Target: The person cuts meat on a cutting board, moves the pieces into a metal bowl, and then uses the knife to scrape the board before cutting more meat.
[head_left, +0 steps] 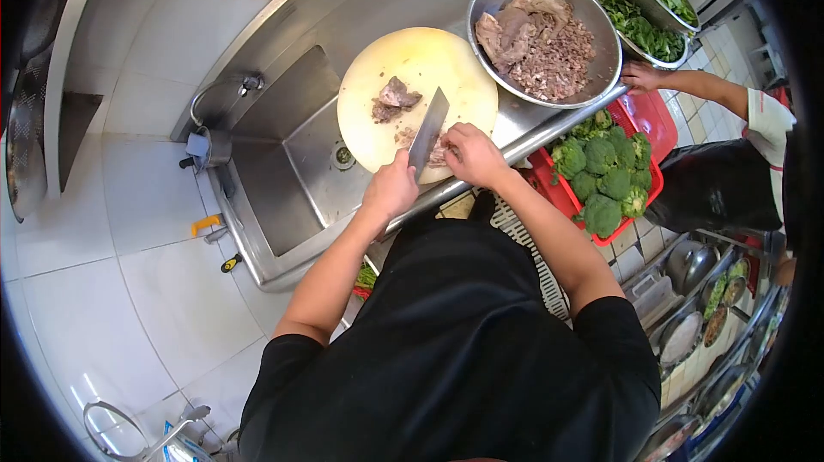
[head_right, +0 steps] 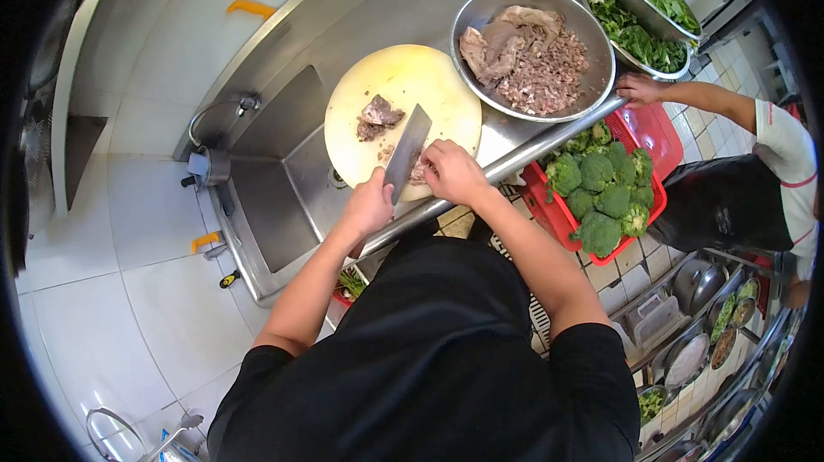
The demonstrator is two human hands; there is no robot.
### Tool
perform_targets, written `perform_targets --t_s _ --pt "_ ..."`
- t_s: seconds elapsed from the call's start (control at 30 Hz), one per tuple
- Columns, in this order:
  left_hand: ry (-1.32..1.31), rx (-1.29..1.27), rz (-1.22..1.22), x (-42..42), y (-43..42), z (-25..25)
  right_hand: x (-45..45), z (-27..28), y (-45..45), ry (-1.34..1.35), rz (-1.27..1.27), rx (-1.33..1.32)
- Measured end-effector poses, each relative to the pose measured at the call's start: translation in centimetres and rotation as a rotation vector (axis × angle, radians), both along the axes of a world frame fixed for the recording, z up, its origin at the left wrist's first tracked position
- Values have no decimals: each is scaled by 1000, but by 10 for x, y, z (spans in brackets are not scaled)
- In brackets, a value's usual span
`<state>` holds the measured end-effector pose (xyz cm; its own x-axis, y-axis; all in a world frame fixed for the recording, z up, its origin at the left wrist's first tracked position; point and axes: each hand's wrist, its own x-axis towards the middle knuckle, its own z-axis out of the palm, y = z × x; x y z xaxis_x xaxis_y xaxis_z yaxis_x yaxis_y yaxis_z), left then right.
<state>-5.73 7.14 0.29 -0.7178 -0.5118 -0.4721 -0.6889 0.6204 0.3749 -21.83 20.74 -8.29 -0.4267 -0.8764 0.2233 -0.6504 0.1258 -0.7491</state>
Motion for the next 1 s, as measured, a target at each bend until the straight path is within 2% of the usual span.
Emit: perform_targets --t_s 0.23,0.37,0.57,0.63,0.73,0.83,1.0 --pt "-93 -45 -33 41 35 33 4 -5 0 127 -5 65" --pt "-120 -38 20 36 48 8 5 -14 -2 154 11 95" --pt "18 -56 16 5 29 -28 5 -8 1 139 2 96" --pt "16 -55 28 5 27 -25 5 5 10 81 15 52" --pt "21 -48 34 6 28 -22 9 4 15 194 34 44" --pt "23 -38 21 7 28 -20 16 -5 13 196 -5 59" --pt "-4 7 -12 48 27 -7 29 -16 11 236 -106 40"
